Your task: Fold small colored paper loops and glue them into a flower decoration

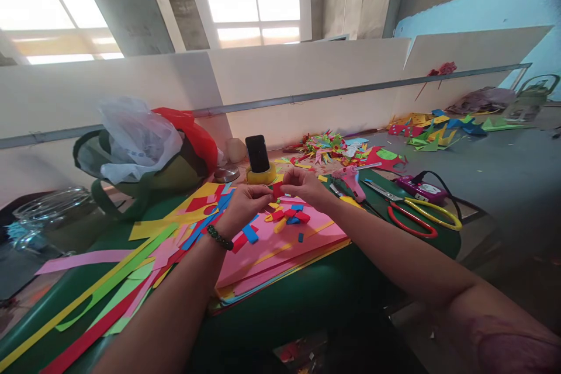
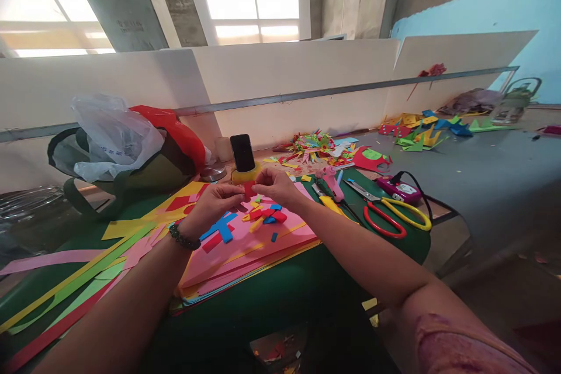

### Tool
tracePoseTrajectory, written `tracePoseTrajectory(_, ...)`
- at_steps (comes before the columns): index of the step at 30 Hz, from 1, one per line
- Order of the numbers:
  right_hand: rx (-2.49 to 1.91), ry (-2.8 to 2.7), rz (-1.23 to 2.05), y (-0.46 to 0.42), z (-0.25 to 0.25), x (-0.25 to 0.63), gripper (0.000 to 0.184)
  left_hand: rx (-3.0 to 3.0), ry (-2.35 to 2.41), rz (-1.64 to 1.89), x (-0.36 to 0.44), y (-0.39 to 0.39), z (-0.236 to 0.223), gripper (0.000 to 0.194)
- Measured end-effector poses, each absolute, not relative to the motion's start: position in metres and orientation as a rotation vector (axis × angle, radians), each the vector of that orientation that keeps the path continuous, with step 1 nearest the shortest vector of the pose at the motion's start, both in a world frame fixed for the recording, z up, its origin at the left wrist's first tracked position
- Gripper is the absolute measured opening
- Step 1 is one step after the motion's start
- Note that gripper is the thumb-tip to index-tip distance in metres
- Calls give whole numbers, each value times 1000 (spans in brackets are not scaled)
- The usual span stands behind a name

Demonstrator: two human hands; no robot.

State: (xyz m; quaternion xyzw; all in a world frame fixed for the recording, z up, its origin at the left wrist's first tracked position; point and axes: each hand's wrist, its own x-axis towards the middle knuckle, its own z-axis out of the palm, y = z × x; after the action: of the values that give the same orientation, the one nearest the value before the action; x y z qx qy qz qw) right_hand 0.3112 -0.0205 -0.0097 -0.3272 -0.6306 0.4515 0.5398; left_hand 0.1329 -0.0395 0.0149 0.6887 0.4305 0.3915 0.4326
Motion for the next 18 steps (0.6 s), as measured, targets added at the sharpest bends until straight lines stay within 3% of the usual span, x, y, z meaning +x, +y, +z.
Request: tracePoseTrajectory(18, -713, -1480, 1078, -21, -12, 310, 42, 1831, 1039, 916, 134, -45, 19, 27)
